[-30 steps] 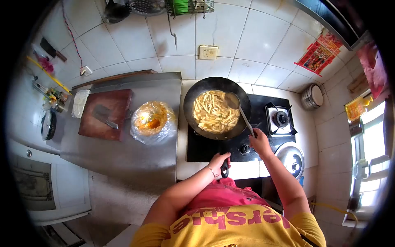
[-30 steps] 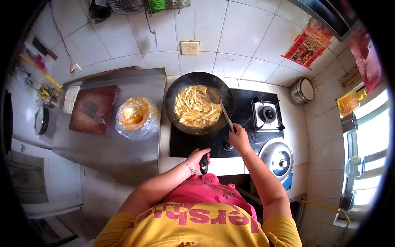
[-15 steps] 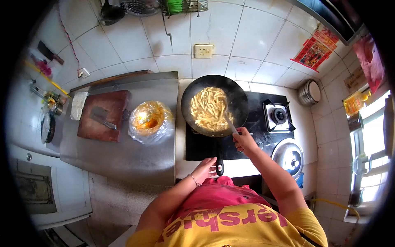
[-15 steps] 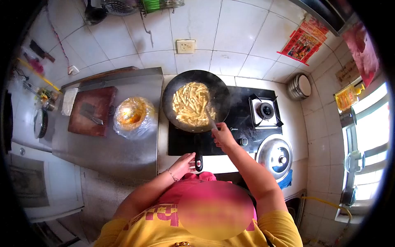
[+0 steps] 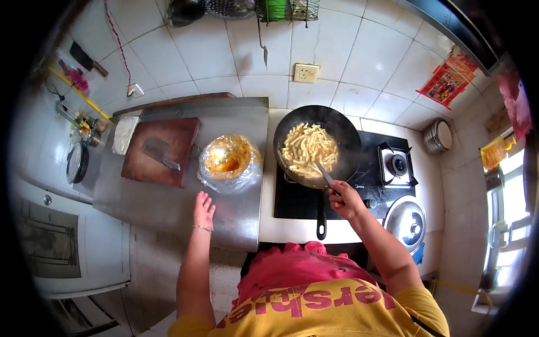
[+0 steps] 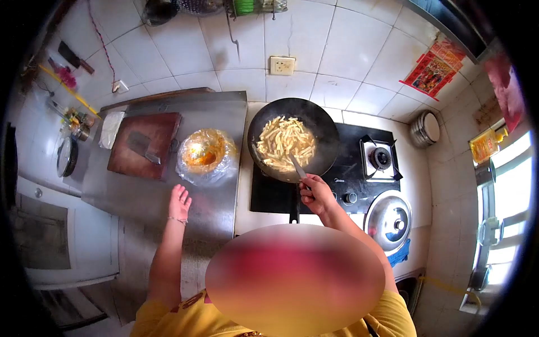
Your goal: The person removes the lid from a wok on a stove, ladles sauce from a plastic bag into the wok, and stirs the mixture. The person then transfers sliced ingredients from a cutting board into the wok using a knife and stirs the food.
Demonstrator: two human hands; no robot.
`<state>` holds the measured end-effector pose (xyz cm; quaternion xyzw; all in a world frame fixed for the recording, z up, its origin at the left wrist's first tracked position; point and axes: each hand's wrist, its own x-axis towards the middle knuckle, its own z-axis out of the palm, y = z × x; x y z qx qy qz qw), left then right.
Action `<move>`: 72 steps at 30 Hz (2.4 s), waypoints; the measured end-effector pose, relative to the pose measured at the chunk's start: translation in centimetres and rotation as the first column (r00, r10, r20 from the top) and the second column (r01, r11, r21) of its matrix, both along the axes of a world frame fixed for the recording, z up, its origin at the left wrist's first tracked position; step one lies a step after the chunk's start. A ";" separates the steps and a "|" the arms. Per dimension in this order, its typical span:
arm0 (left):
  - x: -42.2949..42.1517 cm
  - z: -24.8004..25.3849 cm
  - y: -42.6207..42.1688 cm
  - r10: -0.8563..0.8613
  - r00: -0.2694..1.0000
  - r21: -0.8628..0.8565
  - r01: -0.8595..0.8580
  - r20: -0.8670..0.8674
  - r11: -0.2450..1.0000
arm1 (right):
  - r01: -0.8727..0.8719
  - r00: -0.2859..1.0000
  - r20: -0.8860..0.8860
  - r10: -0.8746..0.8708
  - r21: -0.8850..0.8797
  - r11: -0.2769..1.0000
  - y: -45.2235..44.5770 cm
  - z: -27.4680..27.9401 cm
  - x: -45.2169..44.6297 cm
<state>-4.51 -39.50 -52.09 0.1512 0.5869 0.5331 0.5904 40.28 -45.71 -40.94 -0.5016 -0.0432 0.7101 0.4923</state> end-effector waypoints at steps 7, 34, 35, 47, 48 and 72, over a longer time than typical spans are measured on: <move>0.7 0.7 5.8 -0.064 0.989 -0.072 0.074 0.137 0.995 | 0.054 0.998 0.035 -0.055 0.032 0.998 -1.9 2.7 -0.3; -4.4 0.4 -6.0 -0.541 0.824 -0.042 0.554 0.171 0.831 | 0.014 1.000 0.000 -0.014 0.104 0.994 2.9 7.3 -14.6; -5.4 0.8 -6.9 -0.509 0.842 -0.072 0.527 0.177 0.847 | -0.002 1.000 0.006 0.002 0.102 0.995 3.5 6.7 -15.4; -11.0 -1.0 -10.9 -0.363 0.901 -0.192 0.410 0.238 0.892 | -0.561 -0.220 0.971 0.095 -0.206 0.802 7.0 -0.9 -18.4; -11.0 -1.1 -10.9 -0.358 0.899 -0.175 0.406 0.251 0.897 | -0.560 -0.221 0.970 0.098 -0.209 0.802 6.3 1.6 -18.6; 2.2 0.8 -7.7 -0.575 0.780 -0.116 0.613 0.247 0.782 | 0.048 0.880 0.474 -0.037 -0.012 0.999 0.1 -2.0 -3.6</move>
